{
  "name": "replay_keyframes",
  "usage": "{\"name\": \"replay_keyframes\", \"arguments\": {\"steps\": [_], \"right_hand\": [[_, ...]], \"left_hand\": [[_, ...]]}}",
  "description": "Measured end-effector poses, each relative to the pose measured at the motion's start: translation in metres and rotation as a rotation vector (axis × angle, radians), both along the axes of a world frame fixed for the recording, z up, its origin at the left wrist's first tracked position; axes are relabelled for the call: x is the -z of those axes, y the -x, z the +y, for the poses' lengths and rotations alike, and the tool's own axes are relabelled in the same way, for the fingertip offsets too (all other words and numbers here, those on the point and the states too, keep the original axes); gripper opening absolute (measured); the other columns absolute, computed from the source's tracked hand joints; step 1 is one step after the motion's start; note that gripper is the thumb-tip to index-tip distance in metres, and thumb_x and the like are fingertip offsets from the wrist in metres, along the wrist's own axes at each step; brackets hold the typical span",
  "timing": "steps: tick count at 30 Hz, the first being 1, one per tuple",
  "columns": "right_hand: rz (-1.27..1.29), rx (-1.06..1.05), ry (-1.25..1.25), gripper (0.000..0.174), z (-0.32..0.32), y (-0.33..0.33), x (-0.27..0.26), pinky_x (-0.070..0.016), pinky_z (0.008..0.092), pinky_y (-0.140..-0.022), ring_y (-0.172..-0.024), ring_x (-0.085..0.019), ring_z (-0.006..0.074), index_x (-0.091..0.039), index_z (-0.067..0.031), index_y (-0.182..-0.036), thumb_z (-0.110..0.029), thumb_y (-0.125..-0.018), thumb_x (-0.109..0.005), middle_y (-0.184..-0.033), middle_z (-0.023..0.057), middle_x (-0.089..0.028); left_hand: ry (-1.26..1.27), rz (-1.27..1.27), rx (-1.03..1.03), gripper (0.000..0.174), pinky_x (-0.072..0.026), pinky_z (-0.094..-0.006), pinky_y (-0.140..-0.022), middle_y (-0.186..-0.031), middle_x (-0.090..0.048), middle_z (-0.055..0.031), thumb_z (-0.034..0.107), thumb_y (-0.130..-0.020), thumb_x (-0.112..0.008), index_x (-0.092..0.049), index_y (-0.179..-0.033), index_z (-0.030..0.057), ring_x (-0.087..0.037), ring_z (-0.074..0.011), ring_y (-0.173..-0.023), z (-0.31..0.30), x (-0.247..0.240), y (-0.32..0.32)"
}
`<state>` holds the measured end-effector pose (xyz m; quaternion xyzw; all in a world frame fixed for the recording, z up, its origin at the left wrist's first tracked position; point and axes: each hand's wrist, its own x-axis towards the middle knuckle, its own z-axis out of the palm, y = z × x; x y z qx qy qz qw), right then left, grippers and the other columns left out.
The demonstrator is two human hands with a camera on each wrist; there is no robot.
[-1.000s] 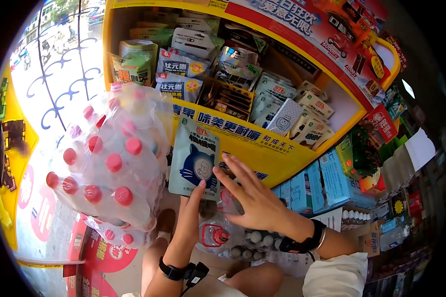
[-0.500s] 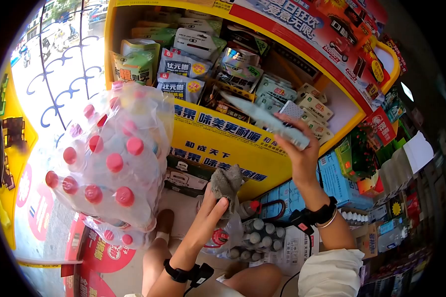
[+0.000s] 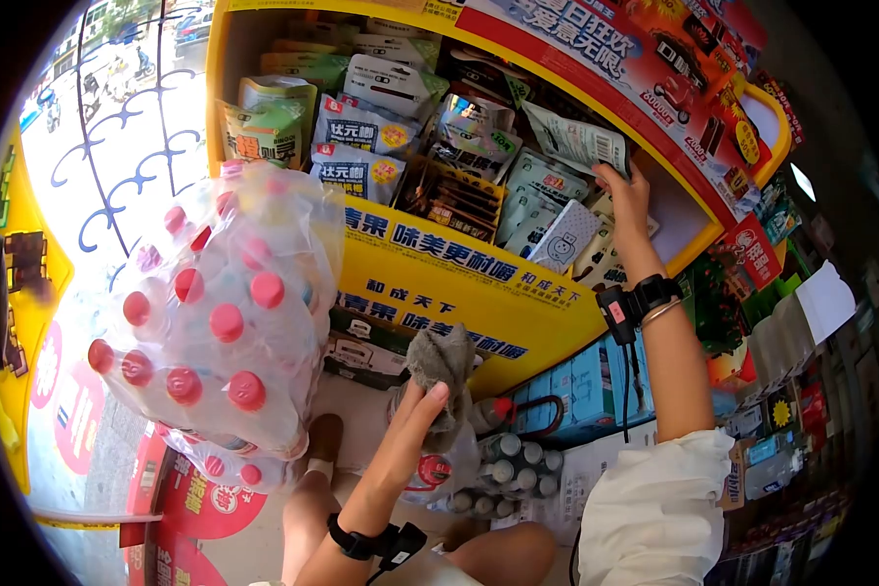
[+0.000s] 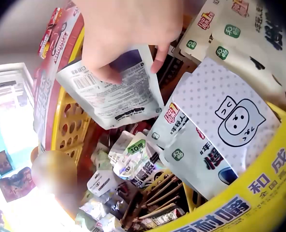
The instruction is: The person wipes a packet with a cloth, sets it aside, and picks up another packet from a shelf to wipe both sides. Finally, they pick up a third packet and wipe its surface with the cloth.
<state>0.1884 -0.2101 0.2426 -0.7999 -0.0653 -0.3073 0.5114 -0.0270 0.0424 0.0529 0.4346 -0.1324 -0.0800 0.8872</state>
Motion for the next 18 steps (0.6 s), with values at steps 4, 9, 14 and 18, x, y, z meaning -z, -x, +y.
{"name": "replay_keyframes", "arguments": {"steps": [4,9,14,18], "right_hand": [[-0.038,-0.024,-0.103,0.033,-0.006,-0.019,-0.001,-0.0481,0.0279,-0.085,-0.092,-0.058,0.0159,-0.059,-0.0005,-0.109,-0.015,-0.079,-0.064,-0.103,0.0072,-0.061],[-0.086,-0.092,-0.182,0.031,-0.023,-0.036,0.003,-0.0485,0.0304,-0.089,-0.095,-0.056,0.0177,-0.056,-0.0004,-0.106,-0.011,-0.078,-0.064,-0.104,0.0081,-0.058],[-0.082,-0.032,-0.340,0.028,-0.029,-0.043,0.009,-0.0515,0.0303,-0.085,-0.092,-0.056,0.0189,-0.057,-0.0003,-0.101,-0.009,-0.075,-0.064,-0.101,0.0082,-0.058],[-0.068,0.041,-0.241,0.031,-0.027,-0.050,-0.001,-0.0501,0.0302,-0.083,-0.092,-0.056,0.0192,-0.058,-0.0007,-0.102,-0.016,-0.076,-0.064,-0.102,0.0090,-0.058]], "left_hand": [[0.030,0.025,0.024,0.055,-0.0174,-0.0324,-0.111,-0.143,-0.036,-0.0116,0.025,-0.095,-0.051,-0.034,-0.139,-0.0020,-0.027,-0.0222,-0.135,-0.005,-0.003,0.000],[0.068,0.062,0.052,0.055,-0.0193,-0.0306,-0.110,-0.142,-0.038,-0.0113,0.024,-0.095,-0.052,-0.034,-0.139,-0.0021,-0.029,-0.0206,-0.133,-0.008,-0.005,0.002],[0.074,0.107,0.073,0.055,-0.0197,-0.0311,-0.109,-0.142,-0.035,-0.0114,0.025,-0.095,-0.051,-0.033,-0.139,-0.0027,-0.030,-0.0203,-0.133,-0.002,-0.009,0.003],[0.082,0.089,0.055,0.055,-0.0198,-0.0311,-0.109,-0.143,-0.035,-0.0108,0.025,-0.096,-0.051,-0.033,-0.140,-0.0025,-0.030,-0.0200,-0.132,-0.004,-0.004,0.002]]}}
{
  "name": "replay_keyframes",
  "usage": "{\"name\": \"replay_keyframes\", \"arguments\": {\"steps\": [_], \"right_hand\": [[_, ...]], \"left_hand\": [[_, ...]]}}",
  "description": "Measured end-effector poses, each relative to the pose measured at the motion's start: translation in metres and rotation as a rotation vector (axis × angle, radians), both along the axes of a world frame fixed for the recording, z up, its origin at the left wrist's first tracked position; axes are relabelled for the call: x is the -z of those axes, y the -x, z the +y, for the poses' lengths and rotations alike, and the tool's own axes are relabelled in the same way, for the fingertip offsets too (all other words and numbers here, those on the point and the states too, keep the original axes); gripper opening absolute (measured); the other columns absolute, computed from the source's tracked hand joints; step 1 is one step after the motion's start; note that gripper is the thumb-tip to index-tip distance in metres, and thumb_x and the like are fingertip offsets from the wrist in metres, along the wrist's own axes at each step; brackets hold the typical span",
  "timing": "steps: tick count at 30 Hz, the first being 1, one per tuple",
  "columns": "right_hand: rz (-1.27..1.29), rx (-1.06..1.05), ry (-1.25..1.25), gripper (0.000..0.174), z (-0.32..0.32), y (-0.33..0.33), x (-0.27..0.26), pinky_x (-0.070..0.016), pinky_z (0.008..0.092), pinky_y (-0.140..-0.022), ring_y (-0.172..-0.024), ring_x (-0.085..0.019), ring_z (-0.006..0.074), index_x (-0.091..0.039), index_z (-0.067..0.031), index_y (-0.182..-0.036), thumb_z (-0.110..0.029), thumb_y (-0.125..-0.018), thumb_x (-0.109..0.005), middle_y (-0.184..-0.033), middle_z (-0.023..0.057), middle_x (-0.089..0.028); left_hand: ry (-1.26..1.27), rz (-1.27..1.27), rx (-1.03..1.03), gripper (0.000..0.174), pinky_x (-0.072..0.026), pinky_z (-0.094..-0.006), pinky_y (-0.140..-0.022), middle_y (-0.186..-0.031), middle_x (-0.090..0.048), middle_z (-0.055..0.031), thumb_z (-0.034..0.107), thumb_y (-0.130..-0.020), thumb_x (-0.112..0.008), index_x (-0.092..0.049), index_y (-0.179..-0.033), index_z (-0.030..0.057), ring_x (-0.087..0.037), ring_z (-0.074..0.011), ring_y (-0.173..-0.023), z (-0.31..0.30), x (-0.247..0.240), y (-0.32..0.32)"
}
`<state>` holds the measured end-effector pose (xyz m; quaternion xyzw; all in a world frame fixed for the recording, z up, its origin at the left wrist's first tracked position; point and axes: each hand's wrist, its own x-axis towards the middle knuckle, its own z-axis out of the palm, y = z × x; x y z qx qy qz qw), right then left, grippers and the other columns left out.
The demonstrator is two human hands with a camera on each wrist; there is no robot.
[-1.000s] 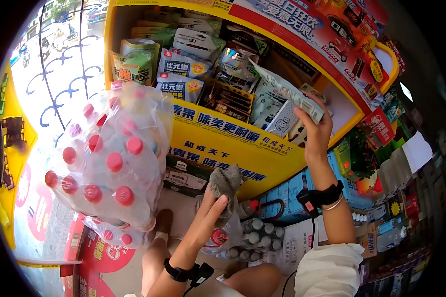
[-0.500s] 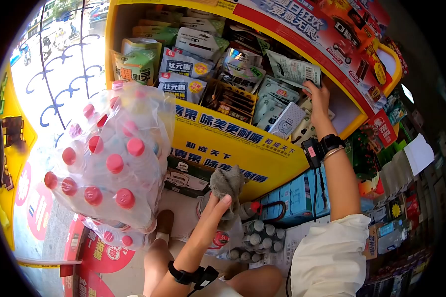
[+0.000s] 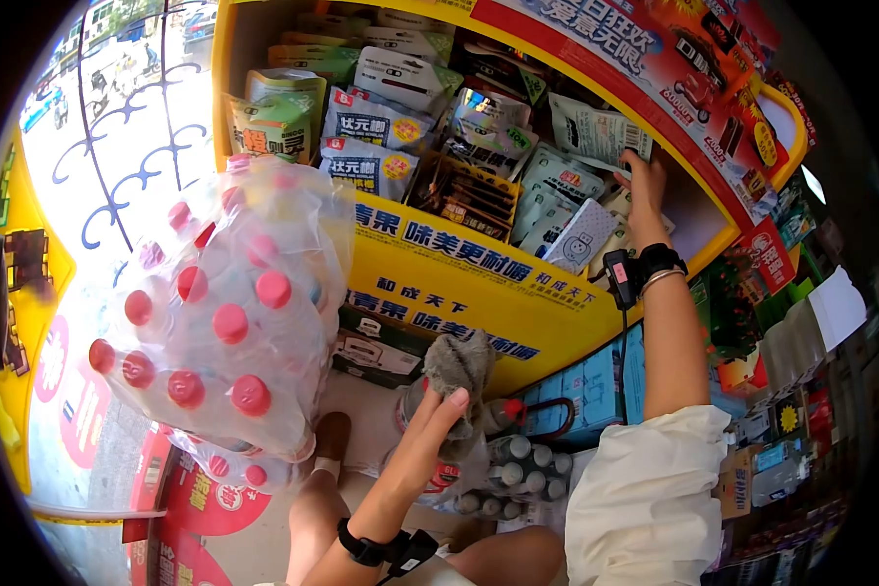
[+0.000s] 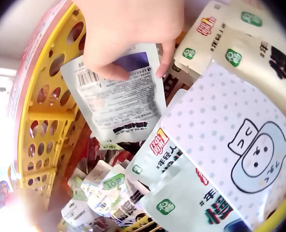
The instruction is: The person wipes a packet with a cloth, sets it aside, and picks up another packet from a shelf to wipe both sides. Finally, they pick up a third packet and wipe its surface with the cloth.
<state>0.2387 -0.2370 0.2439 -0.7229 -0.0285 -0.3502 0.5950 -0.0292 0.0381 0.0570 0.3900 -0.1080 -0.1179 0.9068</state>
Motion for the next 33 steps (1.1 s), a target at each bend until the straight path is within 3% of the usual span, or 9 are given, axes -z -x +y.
{"name": "replay_keyframes", "arguments": {"steps": [4,6,9,15,19,21,24,29,33], "right_hand": [[0.136,0.234,0.432,0.048,-0.011,-0.027,-0.016,-0.0460,0.0333,-0.081,-0.098,-0.057,0.0261,-0.057,-0.0009,-0.115,-0.030,-0.077,-0.061,-0.106,0.0136,-0.062],[-0.146,0.430,0.868,0.048,-0.017,-0.043,-0.021,-0.0420,0.0357,-0.092,-0.103,-0.057,0.0339,-0.056,0.0033,-0.116,-0.027,-0.079,-0.061,-0.113,0.0200,-0.061],[-0.149,0.557,1.009,0.050,-0.021,-0.054,-0.025,-0.0379,0.0370,-0.097,-0.111,-0.053,0.0394,-0.054,0.0053,-0.116,-0.028,-0.079,-0.059,-0.118,0.0258,-0.057],[-0.130,0.691,0.776,0.052,-0.039,-0.085,-0.013,-0.0311,0.0441,-0.104,-0.119,-0.045,0.0406,-0.055,-0.0014,-0.122,-0.028,-0.078,-0.056,-0.127,0.0244,-0.052],[-0.056,0.567,0.551,0.050,-0.028,-0.076,-0.006,-0.0335,0.0412,-0.102,-0.119,-0.047,0.0371,-0.054,0.0002,-0.122,-0.024,-0.078,-0.056,-0.129,0.0228,-0.051],[-0.093,0.414,0.278,0.037,-0.011,-0.059,-0.003,-0.0402,0.0353,-0.091,-0.104,-0.057,0.0292,-0.058,0.0022,-0.110,-0.021,-0.081,-0.055,-0.107,0.0173,-0.062],[-0.124,0.286,0.133,0.034,-0.021,-0.069,0.003,-0.0400,0.0332,-0.088,-0.099,-0.057,0.0223,-0.058,0.0010,-0.107,-0.020,-0.081,-0.055,-0.103,0.0116,-0.061],[-0.013,0.306,0.179,0.038,-0.026,-0.071,-0.001,-0.0395,0.0341,-0.090,-0.103,-0.056,0.0244,-0.057,0.0022,-0.111,-0.020,-0.081,-0.053,-0.110,0.0136,-0.059],[-0.011,0.615,0.587,0.050,-0.061,-0.104,-0.007,-0.0338,0.0398,-0.103,-0.118,-0.049,0.0343,-0.056,0.0017,-0.120,-0.024,-0.078,-0.051,-0.125,0.0215,-0.055]], "left_hand": [[0.011,-0.016,-0.032,0.053,-0.0204,-0.0308,-0.109,-0.141,-0.037,-0.0100,0.024,-0.095,-0.051,-0.035,-0.138,-0.0019,-0.031,-0.0198,-0.132,-0.001,0.000,-0.002],[-0.003,-0.021,-0.032,0.052,-0.0208,-0.0307,-0.109,-0.140,-0.037,-0.0098,0.023,-0.095,-0.051,-0.036,-0.138,-0.0018,-0.031,-0.0197,-0.132,0.000,-0.001,-0.002],[-0.007,0.002,-0.017,0.051,-0.0220,-0.0303,-0.108,-0.140,-0.038,-0.0097,0.024,-0.095,-0.051,-0.037,-0.137,-0.0019,-0.032,-0.0195,-0.130,-0.001,0.000,-0.001],[-0.012,-0.004,-0.020,0.050,-0.0229,-0.0297,-0.107,-0.139,-0.039,-0.0097,0.024,-0.095,-0.051,-0.038,-0.136,-0.0019,-0.033,-0.0183,-0.129,0.005,0.001,-0.001],[0.026,0.053,-0.009,0.051,-0.0227,-0.0291,-0.107,-0.139,-0.039,-0.0091,0.025,-0.096,-0.050,-0.036,-0.137,-0.0018,-0.033,-0.0173,-0.129,0.010,-0.003,0.000],[0.046,0.068,-0.002,0.052,-0.0227,-0.0288,-0.107,-0.138,-0.039,-0.0087,0.025,-0.096,-0.050,-0.035,-0.138,-0.0017,-0.033,-0.0171,-0.129,0.013,-0.005,0.000],[0.043,0.057,-0.030,0.052,-0.0232,-0.0284,-0.106,-0.138,-0.040,-0.0079,0.026,-0.096,-0.050,-0.035,-0.138,-0.0014,-0.035,-0.0163,-0.127,0.015,-0.005,-0.001],[0.051,0.062,0.008,0.052,-0.0237,-0.0278,-0.106,-0.137,-0.040,-0.0077,0.026,-0.096,-0.050,-0.035,-0.138,-0.0016,-0.035,-0.0155,-0.126,0.013,-0.002,-0.002],[-0.002,0.096,0.019,0.052,-0.0239,-0.0278,-0.105,-0.137,-0.040,-0.0079,0.026,-0.096,-0.050,-0.035,-0.138,-0.0017,-0.035,-0.0159,-0.126,0.013,-0.006,-0.003]]}}
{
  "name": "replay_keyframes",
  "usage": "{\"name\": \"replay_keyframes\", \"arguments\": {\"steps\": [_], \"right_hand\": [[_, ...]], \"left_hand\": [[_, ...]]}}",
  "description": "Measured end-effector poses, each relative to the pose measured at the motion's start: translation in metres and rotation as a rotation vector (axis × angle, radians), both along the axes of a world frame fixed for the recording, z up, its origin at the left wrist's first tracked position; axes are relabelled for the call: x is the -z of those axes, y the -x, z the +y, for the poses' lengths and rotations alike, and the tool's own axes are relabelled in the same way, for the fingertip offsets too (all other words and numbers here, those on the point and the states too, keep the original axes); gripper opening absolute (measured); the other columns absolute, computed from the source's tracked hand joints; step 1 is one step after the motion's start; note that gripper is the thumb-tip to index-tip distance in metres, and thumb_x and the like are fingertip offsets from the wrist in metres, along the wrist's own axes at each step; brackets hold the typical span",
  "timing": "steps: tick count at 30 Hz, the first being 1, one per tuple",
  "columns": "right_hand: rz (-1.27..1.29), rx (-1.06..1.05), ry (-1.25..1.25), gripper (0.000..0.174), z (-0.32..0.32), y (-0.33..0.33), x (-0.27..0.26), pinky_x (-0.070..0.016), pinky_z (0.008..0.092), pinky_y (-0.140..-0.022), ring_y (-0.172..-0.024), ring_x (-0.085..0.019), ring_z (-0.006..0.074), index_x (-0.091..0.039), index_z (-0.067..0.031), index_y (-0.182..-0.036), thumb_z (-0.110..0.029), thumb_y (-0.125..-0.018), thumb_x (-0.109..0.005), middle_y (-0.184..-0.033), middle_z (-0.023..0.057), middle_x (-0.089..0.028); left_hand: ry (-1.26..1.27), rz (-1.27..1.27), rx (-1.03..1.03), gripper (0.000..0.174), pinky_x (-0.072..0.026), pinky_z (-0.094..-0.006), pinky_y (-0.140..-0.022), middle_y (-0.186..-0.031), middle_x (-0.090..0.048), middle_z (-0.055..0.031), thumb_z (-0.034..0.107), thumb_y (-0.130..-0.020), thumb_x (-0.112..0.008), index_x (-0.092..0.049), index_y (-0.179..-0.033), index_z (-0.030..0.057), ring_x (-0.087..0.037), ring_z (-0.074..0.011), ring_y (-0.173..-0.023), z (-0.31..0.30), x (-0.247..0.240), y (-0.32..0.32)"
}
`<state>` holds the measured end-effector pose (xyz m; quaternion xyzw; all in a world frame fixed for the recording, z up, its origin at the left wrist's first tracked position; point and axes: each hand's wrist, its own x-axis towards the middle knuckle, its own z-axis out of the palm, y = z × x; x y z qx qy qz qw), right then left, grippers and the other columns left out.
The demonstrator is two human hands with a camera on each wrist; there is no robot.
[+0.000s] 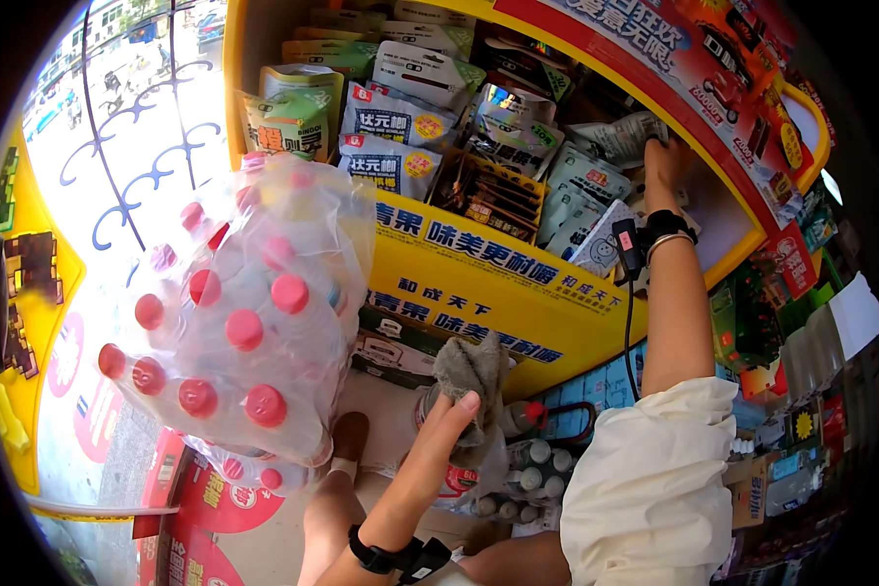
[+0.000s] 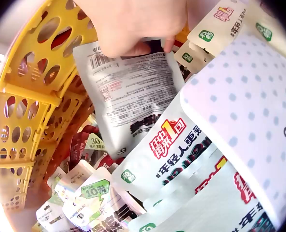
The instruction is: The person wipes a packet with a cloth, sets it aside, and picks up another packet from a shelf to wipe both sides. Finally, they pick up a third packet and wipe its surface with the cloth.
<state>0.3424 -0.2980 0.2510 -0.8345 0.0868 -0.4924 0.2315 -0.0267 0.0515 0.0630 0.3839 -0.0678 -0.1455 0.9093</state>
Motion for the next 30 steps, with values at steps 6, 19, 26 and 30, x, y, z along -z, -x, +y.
{"name": "replay_keyframes", "arguments": {"steps": [6,19,26,30], "right_hand": [[0.069,0.194,0.336,0.045,0.033,0.016,0.001,-0.0429,0.0417,-0.093,-0.108,-0.055,0.0415,-0.059,-0.0041,-0.118,-0.023,-0.078,-0.049,-0.114,0.0239,-0.061],[0.624,-0.059,0.545,0.044,0.088,0.001,-0.003,-0.0427,0.0370,-0.096,-0.117,-0.052,0.0339,-0.058,-0.0096,-0.124,-0.020,-0.082,-0.050,-0.127,0.0193,-0.055],[0.608,-0.374,0.613,0.029,0.076,0.026,-0.023,-0.0436,0.0365,-0.092,-0.109,-0.057,0.0306,-0.061,-0.0089,-0.114,-0.015,-0.085,-0.058,-0.118,0.0156,-0.061],[0.405,-0.500,0.550,0.026,0.047,0.002,-0.023,-0.0447,0.0355,-0.089,-0.104,-0.060,0.0265,-0.062,-0.0064,-0.112,-0.009,-0.087,-0.061,-0.110,0.0135,-0.065]], "left_hand": [[0.004,-0.034,0.001,0.053,-0.0234,-0.0278,-0.106,-0.138,-0.040,-0.0081,0.026,-0.096,-0.050,-0.034,-0.138,-0.0017,-0.035,-0.0164,-0.127,-0.006,0.005,-0.001],[-0.025,0.042,0.020,0.056,-0.0218,-0.0279,-0.107,-0.141,-0.039,-0.0093,0.033,-0.096,-0.048,-0.034,-0.140,0.0013,-0.033,-0.0177,-0.130,-0.008,0.014,-0.005],[0.018,0.050,-0.018,0.056,-0.0217,-0.0283,-0.107,-0.140,-0.040,-0.0091,0.034,-0.096,-0.048,-0.035,-0.139,0.0004,-0.034,-0.0175,-0.129,-0.006,0.007,-0.001],[-0.001,0.076,0.021,0.056,-0.0224,-0.0283,-0.107,-0.140,-0.040,-0.0087,0.034,-0.096,-0.048,-0.036,-0.139,0.0006,-0.035,-0.0172,-0.128,-0.005,0.009,0.000]]}}
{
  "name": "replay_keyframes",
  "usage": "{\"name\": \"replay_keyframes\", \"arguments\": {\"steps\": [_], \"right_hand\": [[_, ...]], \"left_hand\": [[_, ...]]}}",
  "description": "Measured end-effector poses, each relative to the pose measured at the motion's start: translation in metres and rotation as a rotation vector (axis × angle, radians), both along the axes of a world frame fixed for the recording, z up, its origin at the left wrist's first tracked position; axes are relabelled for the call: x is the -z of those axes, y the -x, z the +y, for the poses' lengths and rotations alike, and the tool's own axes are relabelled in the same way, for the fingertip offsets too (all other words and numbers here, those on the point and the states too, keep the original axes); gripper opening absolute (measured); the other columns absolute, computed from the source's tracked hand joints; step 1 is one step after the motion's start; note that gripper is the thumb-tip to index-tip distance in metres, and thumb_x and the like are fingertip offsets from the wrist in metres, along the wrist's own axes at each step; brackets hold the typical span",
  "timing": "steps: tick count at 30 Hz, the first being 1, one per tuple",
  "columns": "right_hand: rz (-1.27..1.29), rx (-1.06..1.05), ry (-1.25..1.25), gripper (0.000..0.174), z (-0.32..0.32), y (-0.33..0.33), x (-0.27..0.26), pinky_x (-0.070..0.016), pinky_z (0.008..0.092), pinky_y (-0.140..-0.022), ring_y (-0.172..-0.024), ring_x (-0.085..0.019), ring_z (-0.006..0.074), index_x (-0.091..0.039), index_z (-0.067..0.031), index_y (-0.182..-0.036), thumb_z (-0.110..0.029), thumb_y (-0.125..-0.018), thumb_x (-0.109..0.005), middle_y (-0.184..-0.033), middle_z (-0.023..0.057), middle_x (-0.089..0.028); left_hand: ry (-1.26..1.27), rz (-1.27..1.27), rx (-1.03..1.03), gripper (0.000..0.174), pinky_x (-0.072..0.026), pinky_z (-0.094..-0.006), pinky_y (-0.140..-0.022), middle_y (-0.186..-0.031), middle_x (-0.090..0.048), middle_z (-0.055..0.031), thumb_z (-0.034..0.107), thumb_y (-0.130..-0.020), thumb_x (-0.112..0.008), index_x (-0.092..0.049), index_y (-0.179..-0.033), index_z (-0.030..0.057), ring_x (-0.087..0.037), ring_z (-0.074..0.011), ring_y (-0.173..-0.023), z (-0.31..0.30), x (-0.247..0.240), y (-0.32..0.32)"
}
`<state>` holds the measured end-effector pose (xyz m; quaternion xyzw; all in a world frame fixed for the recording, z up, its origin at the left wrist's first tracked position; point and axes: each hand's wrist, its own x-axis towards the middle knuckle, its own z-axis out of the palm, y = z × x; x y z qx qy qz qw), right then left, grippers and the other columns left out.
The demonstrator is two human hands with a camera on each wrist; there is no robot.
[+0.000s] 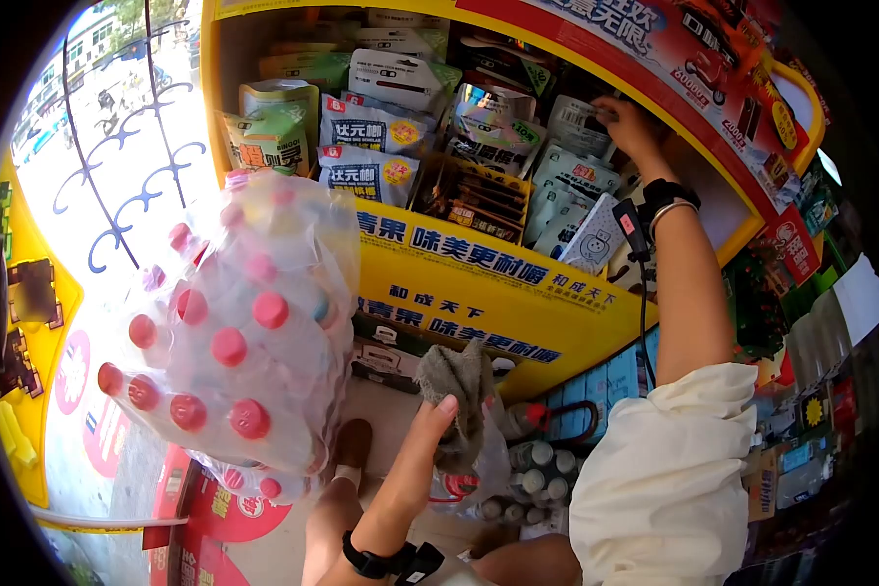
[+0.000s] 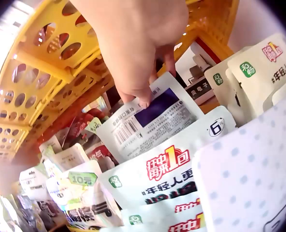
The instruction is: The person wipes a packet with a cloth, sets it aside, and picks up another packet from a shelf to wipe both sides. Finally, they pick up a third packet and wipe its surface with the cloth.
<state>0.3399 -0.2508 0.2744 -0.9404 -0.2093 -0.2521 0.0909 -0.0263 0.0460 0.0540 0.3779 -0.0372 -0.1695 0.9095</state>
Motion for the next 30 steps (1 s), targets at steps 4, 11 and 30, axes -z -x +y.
{"name": "replay_keyframes", "arguments": {"steps": [4,11,30], "right_hand": [[-0.028,0.122,-0.019,0.025,-0.002,0.004,0.029,-0.0452,0.0346,-0.088,-0.103,-0.060,0.0248,-0.063,-0.0072,-0.111,-0.008,-0.086,-0.062,-0.109,0.0127,-0.065],[0.199,0.005,-0.075,0.028,-0.006,-0.001,0.012,-0.0476,0.0314,-0.084,-0.097,-0.063,0.0234,-0.065,-0.0033,-0.109,-0.001,-0.082,-0.060,-0.102,0.0144,-0.068],[0.107,0.266,0.049,0.036,-0.002,0.016,0.038,-0.0484,0.0305,-0.082,-0.092,-0.065,0.0246,-0.066,-0.0070,-0.111,0.002,-0.079,-0.051,-0.098,0.0134,-0.068]], "left_hand": [[-0.049,0.047,-0.055,0.054,-0.0297,-0.0283,-0.102,-0.127,-0.050,-0.0064,0.040,-0.093,-0.048,-0.044,-0.131,0.0017,-0.044,-0.0140,-0.117,-0.002,-0.002,-0.001],[-0.141,0.199,0.023,0.051,-0.0323,-0.0286,-0.100,-0.124,-0.052,-0.0060,0.039,-0.093,-0.047,-0.045,-0.129,0.0033,-0.046,-0.0142,-0.114,-0.004,0.001,0.000],[-0.003,0.104,-0.056,0.053,-0.0318,-0.0282,-0.101,-0.125,-0.052,-0.0044,0.041,-0.092,-0.050,-0.047,-0.130,0.0033,-0.046,-0.0144,-0.115,-0.020,-0.001,-0.002]]}}
